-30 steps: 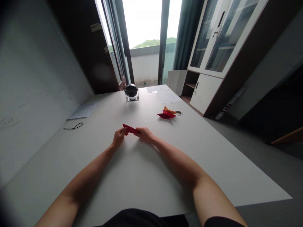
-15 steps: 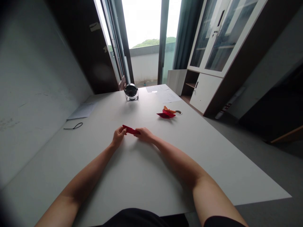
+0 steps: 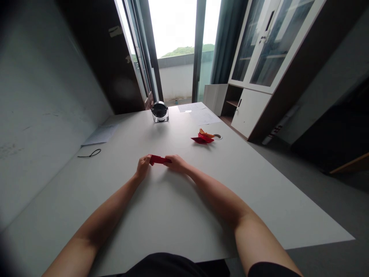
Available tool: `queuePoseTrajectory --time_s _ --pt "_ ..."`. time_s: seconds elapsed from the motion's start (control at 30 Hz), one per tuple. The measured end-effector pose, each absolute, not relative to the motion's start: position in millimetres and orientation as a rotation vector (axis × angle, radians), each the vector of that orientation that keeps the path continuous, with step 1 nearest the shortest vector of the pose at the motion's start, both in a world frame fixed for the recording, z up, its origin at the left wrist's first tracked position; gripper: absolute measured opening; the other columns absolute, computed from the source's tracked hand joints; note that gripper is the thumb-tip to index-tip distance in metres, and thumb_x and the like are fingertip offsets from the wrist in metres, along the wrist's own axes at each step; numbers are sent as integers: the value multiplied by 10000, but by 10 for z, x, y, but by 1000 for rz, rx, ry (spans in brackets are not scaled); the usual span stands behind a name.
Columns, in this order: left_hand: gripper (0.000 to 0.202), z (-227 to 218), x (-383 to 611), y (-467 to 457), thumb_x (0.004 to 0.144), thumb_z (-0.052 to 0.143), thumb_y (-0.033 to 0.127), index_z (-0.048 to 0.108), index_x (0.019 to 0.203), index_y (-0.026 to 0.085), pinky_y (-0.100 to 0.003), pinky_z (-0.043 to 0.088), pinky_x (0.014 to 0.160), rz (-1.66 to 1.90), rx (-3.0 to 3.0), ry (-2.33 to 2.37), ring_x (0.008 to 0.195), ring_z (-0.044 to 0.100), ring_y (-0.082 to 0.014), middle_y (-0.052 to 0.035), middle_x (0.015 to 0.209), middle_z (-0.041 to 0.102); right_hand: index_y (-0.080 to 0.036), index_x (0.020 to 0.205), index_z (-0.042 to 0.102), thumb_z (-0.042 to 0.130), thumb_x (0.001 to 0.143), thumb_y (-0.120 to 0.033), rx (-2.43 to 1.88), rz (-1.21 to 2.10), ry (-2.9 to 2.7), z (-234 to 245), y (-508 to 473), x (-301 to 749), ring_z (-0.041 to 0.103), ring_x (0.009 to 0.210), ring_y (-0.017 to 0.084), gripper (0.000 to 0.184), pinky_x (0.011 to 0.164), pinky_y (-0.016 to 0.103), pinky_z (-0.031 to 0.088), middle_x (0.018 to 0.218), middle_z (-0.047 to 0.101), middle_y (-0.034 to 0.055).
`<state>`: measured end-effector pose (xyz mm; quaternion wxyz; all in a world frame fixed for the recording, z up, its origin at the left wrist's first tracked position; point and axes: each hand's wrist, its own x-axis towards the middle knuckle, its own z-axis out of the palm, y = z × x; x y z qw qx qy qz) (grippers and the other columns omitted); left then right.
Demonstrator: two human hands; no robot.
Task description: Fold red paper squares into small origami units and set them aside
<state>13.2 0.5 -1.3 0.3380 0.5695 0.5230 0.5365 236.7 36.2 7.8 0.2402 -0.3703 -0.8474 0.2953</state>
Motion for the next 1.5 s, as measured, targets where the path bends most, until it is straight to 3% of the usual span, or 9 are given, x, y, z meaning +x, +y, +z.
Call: queuePoseTrajectory --time_s 0.37,0.8,1.07,1.3,1.5 --pt "437 -34 162 23 919 468 480 645 672 166 -271 450 588 1407 1476 1277 568 551 -141 -39 628 619 -197 835 609 538 850 -304 -1184 652 -2159 97 406 2444 426 613 115 129 601 232 298 666 551 -32" --pt "411 -39 146 40 894 489 480 639 674 167 -260 444 571 1399 1470 1326 557 542 -136 -26 610 602 -212 964 671 549 850 -252 -1484 357 -2089 138 550 2610 547 707 162 172 648 257 327 829 693 34" --pt "405 -38 133 43 899 480 469 637 672 172 -257 441 583 1397 1490 1334 572 553 -139 -26 613 607 -198 992 711 532 913 -420 -1904 251 -1805 138 805 3011 647 834 219 296 691 276 384 913 736 105" --pt "413 -35 137 41 904 473 472 632 661 178 -258 440 581 1397 1531 1352 564 550 -141 -24 603 604 -213 921 717 573 884 -420 -2005 273 -1670 139 870 3127 669 873 245 254 705 278 416 908 743 117" --pt "407 -30 132 27 899 475 469 639 667 177 -256 438 579 1399 1529 1354 569 554 -142 -26 608 609 -218 979 732 550 895 -432 -2038 269 -1619 117 931 3226 670 931 269 294 749 307 447 968 743 135"
